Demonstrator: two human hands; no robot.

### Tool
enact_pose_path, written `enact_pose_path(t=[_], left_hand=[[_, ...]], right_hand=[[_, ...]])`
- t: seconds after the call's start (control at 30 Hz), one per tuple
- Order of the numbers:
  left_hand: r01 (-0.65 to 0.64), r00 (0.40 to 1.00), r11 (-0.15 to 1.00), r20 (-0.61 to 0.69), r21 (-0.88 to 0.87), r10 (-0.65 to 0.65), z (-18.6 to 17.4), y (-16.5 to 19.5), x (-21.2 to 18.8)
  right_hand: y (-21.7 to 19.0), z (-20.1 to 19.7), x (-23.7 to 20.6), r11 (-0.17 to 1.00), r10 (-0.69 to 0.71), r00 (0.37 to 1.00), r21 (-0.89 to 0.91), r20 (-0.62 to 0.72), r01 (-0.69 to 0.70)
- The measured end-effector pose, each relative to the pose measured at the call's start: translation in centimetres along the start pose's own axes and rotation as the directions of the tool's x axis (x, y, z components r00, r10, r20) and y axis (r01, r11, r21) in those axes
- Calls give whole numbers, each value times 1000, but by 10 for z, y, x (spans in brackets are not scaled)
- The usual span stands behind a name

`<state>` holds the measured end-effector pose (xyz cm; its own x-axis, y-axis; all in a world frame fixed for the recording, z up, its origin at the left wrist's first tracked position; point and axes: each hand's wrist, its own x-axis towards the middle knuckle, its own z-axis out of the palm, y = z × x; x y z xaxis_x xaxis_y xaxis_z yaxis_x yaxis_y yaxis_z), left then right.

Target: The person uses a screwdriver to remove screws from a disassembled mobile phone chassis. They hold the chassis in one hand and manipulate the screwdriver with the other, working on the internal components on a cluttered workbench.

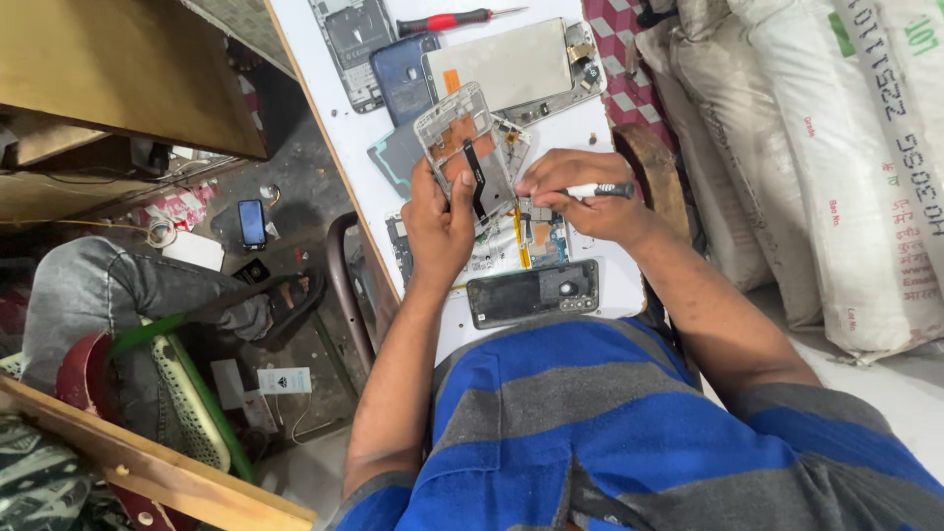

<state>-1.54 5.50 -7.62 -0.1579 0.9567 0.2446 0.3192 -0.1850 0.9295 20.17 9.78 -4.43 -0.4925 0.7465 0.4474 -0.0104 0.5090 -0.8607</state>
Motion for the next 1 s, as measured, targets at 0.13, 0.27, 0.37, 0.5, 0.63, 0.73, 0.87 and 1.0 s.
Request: enact_pose_path(t=[0.13, 0.27, 0.37, 0.5, 0.63, 0.73, 0.87, 1.0], left_hand=[[-25, 1000, 999, 1, 41, 25, -1, -1, -1], [10, 1000, 1000, 9, -9, -10, -1, -1, -1], [12, 1000, 1000, 20, 22, -13, -1, -1, -1], [1, 1000, 1000, 14, 31, -1, -1, -1, -2], [27, 1000, 999, 14, 40, -28, -1, -1, -1], [-53, 999, 999, 11, 2, 53, -1, 0, -1], [38, 999, 999, 12, 23, -38, -1, 2, 0], [52, 998, 998, 18, 27, -52, -1, 4, 0]], right_hand=[[0, 0, 2, 999, -39, 999, -17, -10, 39], [0, 1, 2, 1000, -2, 1000, 15, -13, 3], [-1, -1, 2, 1000, 8, 1000, 18, 24, -8], [1, -3, 5, 997, -78, 997, 13, -18, 78], [3, 1, 7, 997, -42, 999, 61, -13, 43], [3, -1, 7, 997, -62, 998, 43, -19, 63], [4, -1, 6, 993, -29, 1000, 116, -9, 30], [5, 0, 5, 995, -1, 1000, 97, -24, 3]])
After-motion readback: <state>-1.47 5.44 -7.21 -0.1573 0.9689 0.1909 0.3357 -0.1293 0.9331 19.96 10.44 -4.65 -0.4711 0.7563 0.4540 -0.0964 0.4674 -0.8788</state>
